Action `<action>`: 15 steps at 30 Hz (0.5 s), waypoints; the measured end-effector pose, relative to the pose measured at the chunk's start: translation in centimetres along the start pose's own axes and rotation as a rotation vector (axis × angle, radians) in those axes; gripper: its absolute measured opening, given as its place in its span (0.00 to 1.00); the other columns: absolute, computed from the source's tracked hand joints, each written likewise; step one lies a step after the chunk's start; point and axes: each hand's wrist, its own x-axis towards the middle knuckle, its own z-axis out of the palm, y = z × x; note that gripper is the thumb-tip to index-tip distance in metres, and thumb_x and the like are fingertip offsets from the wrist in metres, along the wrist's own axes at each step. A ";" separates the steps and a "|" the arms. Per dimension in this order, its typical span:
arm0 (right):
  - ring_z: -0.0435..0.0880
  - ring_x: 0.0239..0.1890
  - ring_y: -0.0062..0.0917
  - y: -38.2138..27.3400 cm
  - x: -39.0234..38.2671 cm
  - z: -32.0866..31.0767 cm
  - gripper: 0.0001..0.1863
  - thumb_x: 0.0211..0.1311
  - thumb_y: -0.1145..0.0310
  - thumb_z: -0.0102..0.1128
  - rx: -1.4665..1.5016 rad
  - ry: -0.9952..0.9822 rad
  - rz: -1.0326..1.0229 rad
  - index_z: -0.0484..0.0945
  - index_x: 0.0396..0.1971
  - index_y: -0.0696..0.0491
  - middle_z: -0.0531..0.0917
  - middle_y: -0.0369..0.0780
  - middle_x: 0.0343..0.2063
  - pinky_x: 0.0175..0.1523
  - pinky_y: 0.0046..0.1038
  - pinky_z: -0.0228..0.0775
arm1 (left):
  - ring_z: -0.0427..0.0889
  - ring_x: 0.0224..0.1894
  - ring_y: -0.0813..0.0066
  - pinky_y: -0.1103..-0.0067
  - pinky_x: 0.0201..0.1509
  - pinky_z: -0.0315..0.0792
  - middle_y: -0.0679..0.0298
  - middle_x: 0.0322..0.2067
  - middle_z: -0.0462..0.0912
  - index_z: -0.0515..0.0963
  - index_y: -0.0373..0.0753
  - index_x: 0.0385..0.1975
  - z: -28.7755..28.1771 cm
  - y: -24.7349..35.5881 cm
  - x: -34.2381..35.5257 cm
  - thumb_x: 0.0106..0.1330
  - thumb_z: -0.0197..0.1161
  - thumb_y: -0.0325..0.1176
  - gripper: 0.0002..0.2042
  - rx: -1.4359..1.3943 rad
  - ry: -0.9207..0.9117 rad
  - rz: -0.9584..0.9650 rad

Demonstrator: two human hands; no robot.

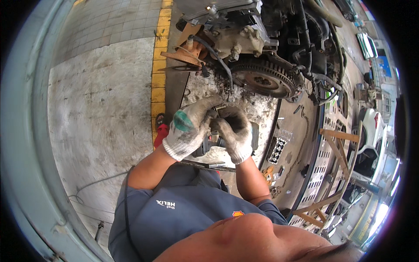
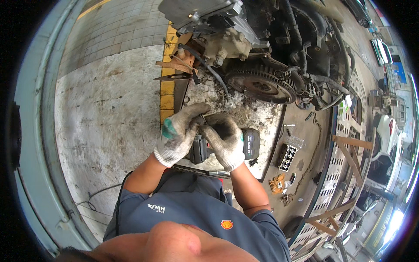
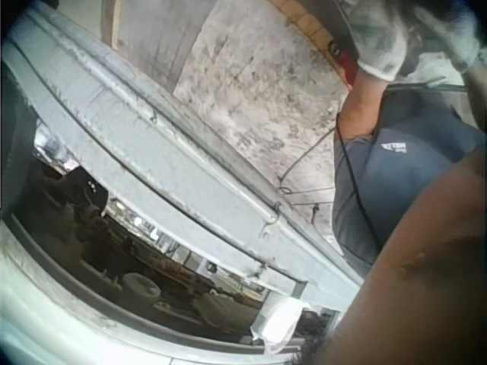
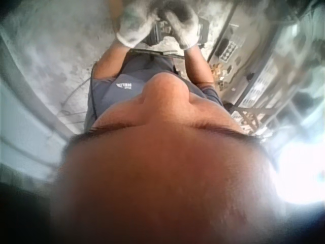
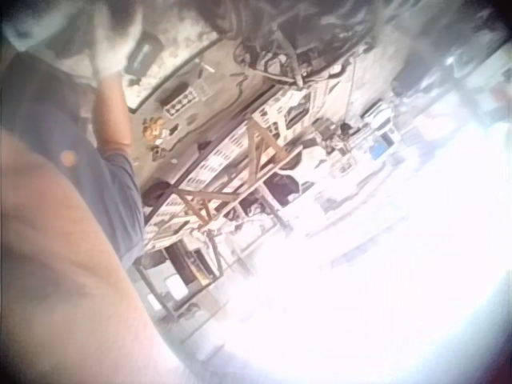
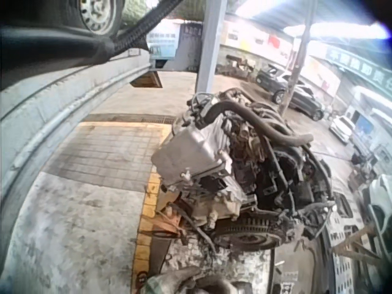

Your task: The person works on a car engine mounted on a stand in a workshop. They wipe a small part with a cloth, then use a cordless impact wrench to tighten bolts on the engine block. The person also handles a small metal component and places it on the engine.

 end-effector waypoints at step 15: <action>0.82 0.41 0.20 1.7 -0.2 1.1 0.08 0.69 0.76 0.64 0.168 0.252 -0.127 0.79 0.45 0.57 0.86 0.38 0.39 0.50 0.24 0.74 | 0.87 0.45 0.54 0.70 0.51 0.81 0.51 0.46 0.86 0.82 0.33 0.53 2.8 -1.1 -0.3 0.63 0.66 0.20 0.17 -0.318 0.153 0.039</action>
